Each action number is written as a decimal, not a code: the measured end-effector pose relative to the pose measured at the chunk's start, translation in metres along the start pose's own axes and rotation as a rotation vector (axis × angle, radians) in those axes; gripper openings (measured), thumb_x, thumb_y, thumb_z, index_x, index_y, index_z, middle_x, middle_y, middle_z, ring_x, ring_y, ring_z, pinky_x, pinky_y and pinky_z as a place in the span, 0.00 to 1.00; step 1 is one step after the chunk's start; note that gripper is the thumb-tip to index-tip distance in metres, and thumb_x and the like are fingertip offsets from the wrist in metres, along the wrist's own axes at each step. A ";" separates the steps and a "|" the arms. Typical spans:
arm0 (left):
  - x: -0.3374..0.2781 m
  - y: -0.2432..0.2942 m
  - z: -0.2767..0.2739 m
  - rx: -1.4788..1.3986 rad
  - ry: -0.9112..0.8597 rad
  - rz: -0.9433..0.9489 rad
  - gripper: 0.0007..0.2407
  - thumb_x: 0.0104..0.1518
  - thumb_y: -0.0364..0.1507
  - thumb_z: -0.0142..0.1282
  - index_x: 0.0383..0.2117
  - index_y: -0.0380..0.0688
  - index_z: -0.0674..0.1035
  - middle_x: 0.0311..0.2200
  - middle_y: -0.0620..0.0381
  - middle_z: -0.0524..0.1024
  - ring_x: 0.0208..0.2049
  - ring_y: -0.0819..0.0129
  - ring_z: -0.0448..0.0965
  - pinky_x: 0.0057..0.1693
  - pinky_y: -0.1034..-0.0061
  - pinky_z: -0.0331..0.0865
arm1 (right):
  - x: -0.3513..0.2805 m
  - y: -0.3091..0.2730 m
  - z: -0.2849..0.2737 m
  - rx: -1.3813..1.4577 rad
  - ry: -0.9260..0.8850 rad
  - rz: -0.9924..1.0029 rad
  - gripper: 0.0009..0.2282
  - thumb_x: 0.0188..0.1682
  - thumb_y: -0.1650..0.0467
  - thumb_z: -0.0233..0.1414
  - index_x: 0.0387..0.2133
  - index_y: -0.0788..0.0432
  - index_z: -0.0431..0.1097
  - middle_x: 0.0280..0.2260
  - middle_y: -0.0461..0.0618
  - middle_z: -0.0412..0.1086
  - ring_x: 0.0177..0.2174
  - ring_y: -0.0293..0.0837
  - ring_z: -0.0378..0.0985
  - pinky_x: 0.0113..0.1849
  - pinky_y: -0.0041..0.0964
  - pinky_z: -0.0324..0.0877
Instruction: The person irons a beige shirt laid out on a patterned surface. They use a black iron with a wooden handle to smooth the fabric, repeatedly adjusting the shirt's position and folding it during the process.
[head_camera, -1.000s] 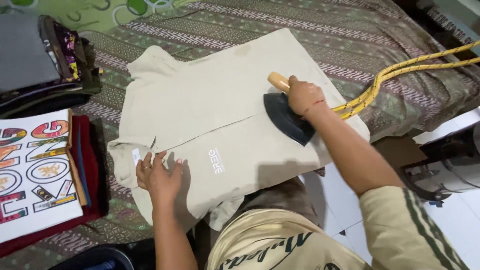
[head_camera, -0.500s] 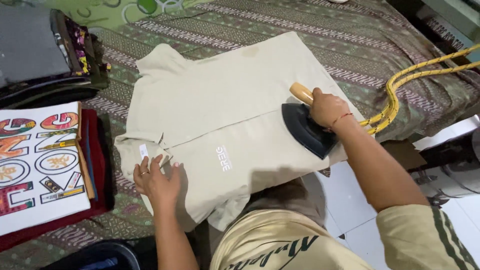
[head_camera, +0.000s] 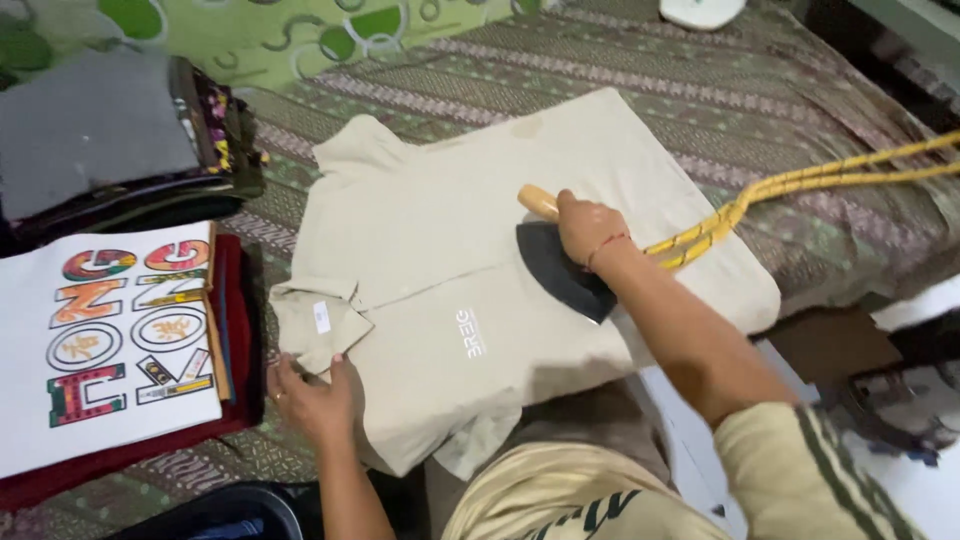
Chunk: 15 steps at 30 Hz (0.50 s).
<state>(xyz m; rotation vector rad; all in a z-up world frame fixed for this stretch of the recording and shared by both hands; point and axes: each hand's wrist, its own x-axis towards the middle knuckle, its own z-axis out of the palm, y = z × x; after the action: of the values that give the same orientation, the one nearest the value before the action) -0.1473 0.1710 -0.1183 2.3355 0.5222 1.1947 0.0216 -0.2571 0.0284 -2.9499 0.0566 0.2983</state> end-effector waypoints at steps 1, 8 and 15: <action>0.010 0.015 -0.008 0.003 0.016 -0.004 0.33 0.41 0.34 0.76 0.56 0.34 0.75 0.54 0.31 0.70 0.49 0.36 0.77 0.53 0.53 0.72 | 0.000 -0.003 -0.008 -0.002 0.008 -0.014 0.15 0.55 0.68 0.38 0.53 0.59 0.62 0.42 0.69 0.76 0.46 0.69 0.80 0.47 0.64 0.72; 0.034 0.018 -0.034 -0.074 -0.404 -0.379 0.40 0.45 0.33 0.69 0.66 0.30 0.62 0.56 0.25 0.67 0.57 0.32 0.70 0.60 0.49 0.66 | -0.040 0.007 -0.004 -0.022 0.016 -0.023 0.11 0.55 0.69 0.38 0.46 0.61 0.63 0.39 0.67 0.77 0.41 0.68 0.80 0.43 0.63 0.73; 0.044 0.021 -0.050 -0.170 -0.500 -0.566 0.35 0.51 0.27 0.65 0.68 0.39 0.62 0.45 0.48 0.77 0.37 0.59 0.78 0.45 0.66 0.73 | -0.066 0.018 -0.005 -0.103 0.099 -0.075 0.11 0.51 0.67 0.47 0.44 0.58 0.64 0.33 0.62 0.77 0.34 0.65 0.81 0.38 0.58 0.73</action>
<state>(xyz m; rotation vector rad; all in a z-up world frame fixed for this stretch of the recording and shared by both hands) -0.1622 0.1884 -0.0519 2.0294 0.7854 0.3636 -0.0429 -0.2744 0.0438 -3.0584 -0.0575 0.1492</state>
